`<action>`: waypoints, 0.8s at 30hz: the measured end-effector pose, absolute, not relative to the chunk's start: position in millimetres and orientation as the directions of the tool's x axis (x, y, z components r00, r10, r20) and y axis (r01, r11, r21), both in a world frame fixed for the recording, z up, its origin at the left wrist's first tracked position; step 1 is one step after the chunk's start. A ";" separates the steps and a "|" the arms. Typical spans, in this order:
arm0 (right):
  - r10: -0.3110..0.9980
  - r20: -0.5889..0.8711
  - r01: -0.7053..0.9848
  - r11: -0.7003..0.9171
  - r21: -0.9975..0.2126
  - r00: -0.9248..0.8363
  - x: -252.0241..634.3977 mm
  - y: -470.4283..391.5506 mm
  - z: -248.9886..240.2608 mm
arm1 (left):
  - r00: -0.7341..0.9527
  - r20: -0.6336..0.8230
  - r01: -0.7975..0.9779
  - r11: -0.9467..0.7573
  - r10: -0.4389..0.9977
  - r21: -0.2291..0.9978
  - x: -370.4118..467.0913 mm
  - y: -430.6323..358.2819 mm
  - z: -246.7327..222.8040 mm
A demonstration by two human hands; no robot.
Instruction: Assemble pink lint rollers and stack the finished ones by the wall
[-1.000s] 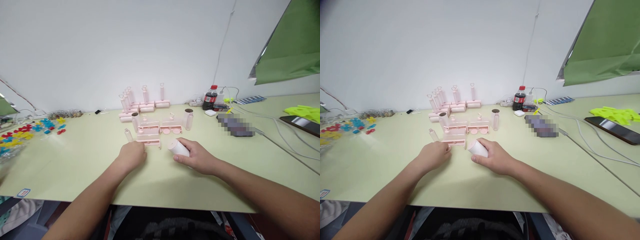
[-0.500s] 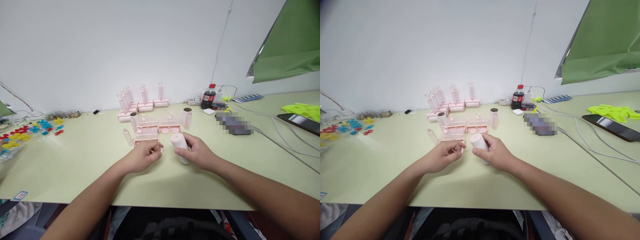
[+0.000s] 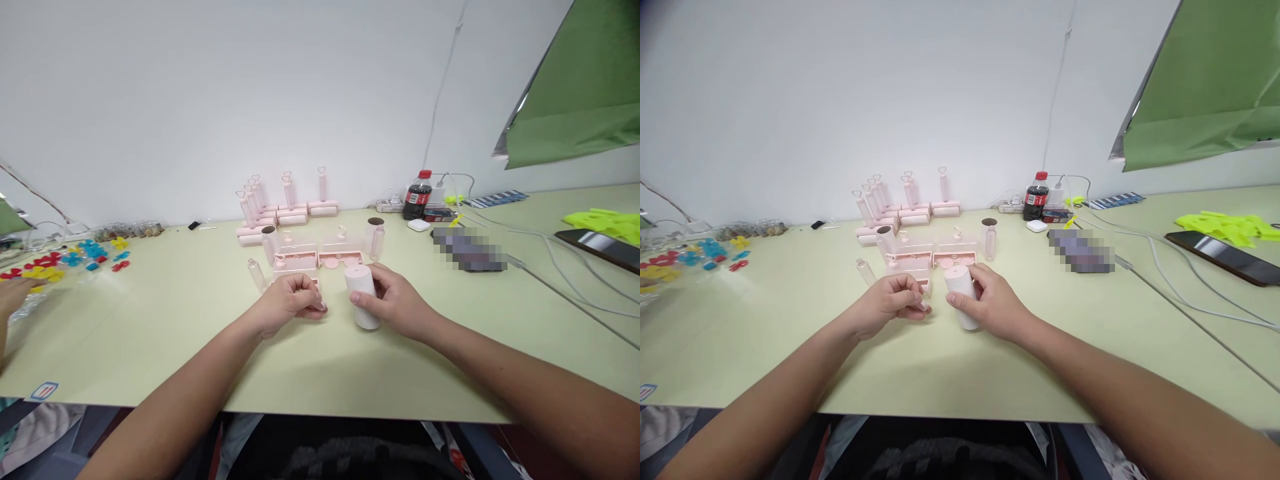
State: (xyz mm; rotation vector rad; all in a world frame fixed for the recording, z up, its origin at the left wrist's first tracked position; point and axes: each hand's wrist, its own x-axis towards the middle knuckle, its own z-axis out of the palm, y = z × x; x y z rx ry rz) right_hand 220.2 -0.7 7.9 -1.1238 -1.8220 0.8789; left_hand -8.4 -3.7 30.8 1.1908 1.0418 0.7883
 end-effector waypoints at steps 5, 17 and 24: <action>0.945 0.178 0.060 0.202 -0.978 -0.273 217.3 -4.0 9.4 | 0.273 -0.194 -0.068 0.220 0.942 0.973 -6.1 -1.4 27.6; 0.971 -0.005 -0.344 -0.089 -0.935 -0.237 218.6 -2.2 12.8 | 0.168 0.083 -0.213 -0.046 0.982 0.976 -3.2 -0.3 18.7; 0.954 -0.053 -0.406 -0.176 -0.897 -0.297 215.2 -5.6 12.5 | 0.251 0.246 -0.143 -0.215 0.936 0.966 1.7 -11.5 17.4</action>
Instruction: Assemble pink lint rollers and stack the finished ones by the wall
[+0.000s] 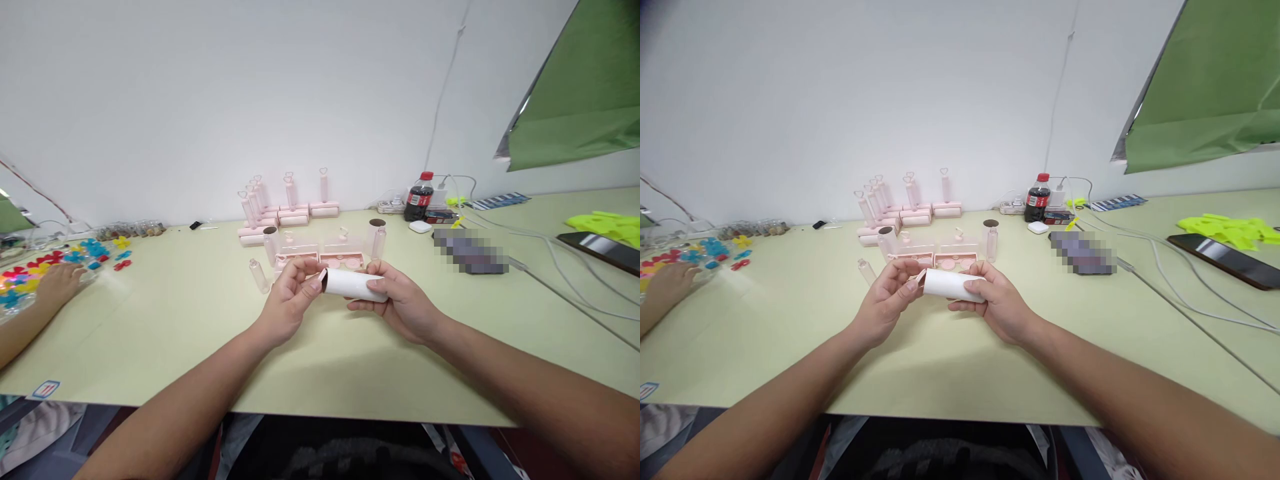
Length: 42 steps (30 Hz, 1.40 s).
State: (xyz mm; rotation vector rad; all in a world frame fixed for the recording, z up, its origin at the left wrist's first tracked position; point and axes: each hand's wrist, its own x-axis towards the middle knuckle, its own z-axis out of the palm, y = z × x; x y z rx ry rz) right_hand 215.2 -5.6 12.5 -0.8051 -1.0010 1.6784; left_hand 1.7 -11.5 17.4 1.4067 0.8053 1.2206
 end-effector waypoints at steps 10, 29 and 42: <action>0.819 -0.035 -0.235 -0.204 -0.950 -0.573 215.6 -6.7 8.3 | 0.227 0.413 -0.099 -0.401 0.882 0.911 6.1 -19.2 21.7; 0.698 0.010 -0.188 -0.179 -0.966 -0.716 217.5 -4.9 -0.4 | 0.296 0.531 -0.100 -0.527 0.794 0.844 4.5 -22.9 14.0; 0.780 0.037 -0.289 -0.187 -0.939 -0.625 216.6 -3.9 1.5 | 0.372 0.569 0.338 -0.677 0.734 0.653 -10.5 -25.2 26.3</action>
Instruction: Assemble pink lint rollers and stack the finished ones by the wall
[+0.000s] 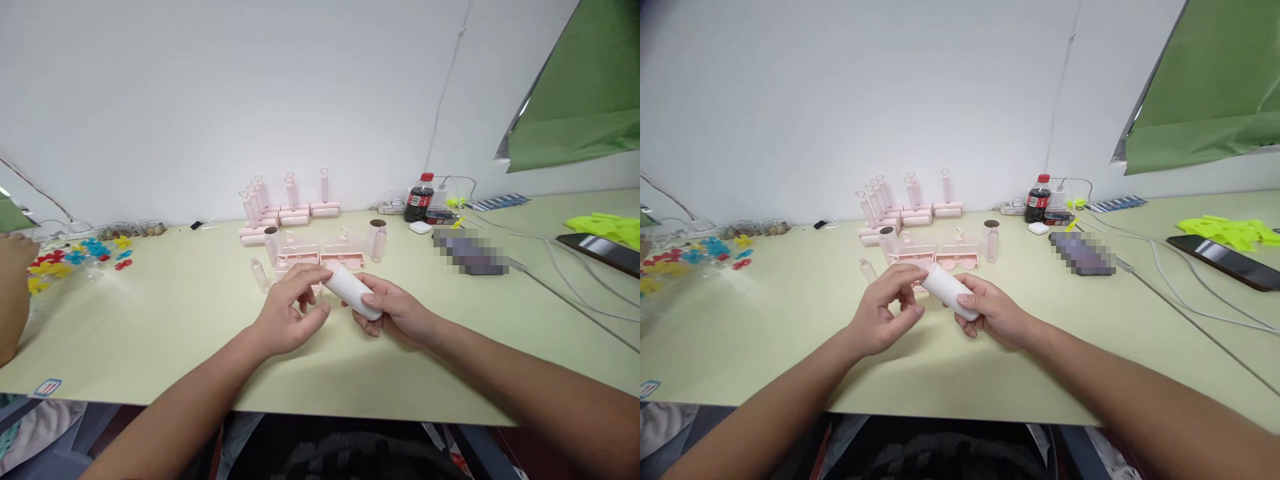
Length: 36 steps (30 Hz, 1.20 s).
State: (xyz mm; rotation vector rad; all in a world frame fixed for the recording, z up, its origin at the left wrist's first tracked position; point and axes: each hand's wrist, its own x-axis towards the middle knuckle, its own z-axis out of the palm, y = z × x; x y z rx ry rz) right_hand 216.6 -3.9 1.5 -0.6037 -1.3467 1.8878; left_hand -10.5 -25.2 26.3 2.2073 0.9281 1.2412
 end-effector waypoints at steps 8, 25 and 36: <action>0.813 0.030 -0.246 -0.140 -0.959 -0.582 219.1 -2.6 7.0 | 0.232 0.490 0.663 -0.505 0.840 0.553 -26.2 1.0 28.1; 0.884 0.000 -0.296 -0.157 -0.942 -0.467 219.5 -0.6 5.5 | 0.297 0.039 0.954 -0.298 0.954 0.029 -13.5 -8.3 12.9; 0.817 0.058 -0.287 -0.134 -0.948 -0.573 221.0 0.1 4.9 | 0.283 -0.256 0.796 -0.077 0.924 0.601 -14.2 -7.1 25.0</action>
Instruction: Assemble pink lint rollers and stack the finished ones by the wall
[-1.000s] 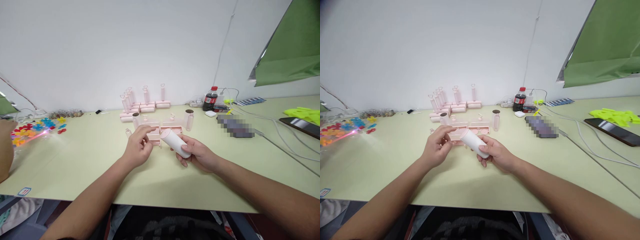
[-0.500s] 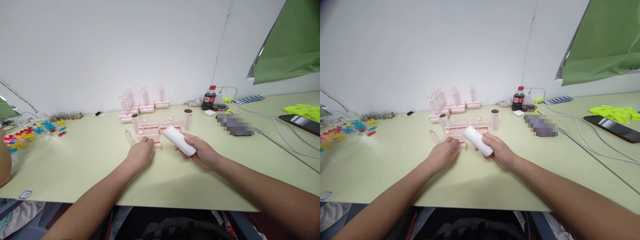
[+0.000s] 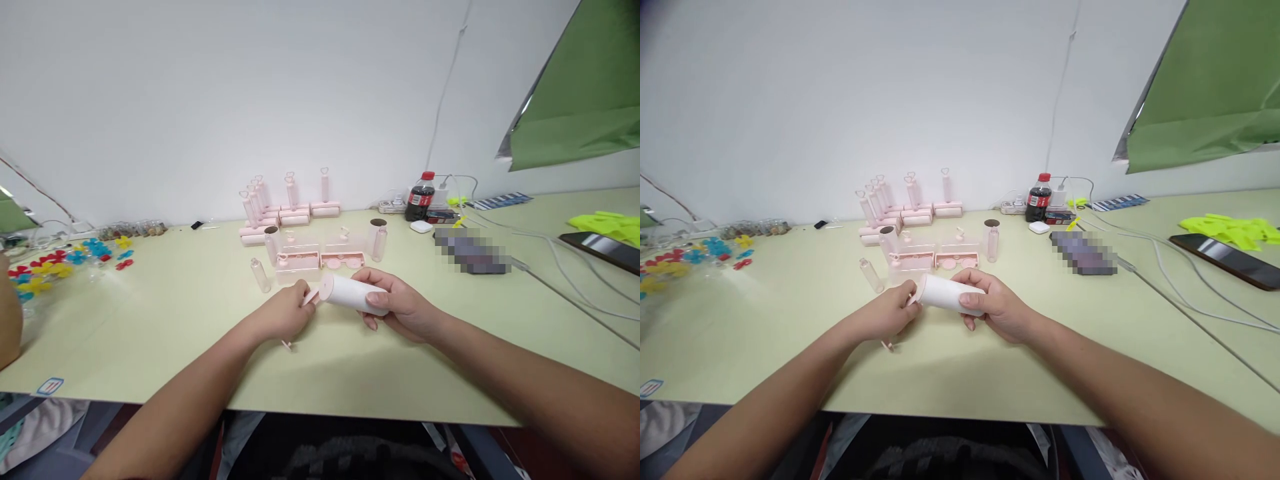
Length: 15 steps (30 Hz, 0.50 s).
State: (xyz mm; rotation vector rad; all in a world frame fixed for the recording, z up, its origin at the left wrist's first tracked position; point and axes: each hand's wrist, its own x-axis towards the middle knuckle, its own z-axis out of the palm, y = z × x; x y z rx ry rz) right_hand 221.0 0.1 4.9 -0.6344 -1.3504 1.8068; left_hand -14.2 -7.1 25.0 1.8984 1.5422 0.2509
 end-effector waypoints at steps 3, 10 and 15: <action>0.840 0.057 -0.293 -0.123 -0.948 -0.539 221.4 -2.1 6.5 | 0.280 -0.284 0.530 0.099 0.917 0.842 -12.7 -5.8 29.1; 0.891 0.000 -0.289 -0.148 -0.946 -0.455 218.3 -3.0 3.5 | 0.244 -0.137 -0.006 0.142 0.960 0.990 0.4 -8.1 26.2; 0.884 0.011 -0.283 -0.137 -0.949 -0.467 208.6 -4.2 -1.9 | 0.261 -0.082 -0.091 0.109 0.962 0.990 12.9 -18.1 19.2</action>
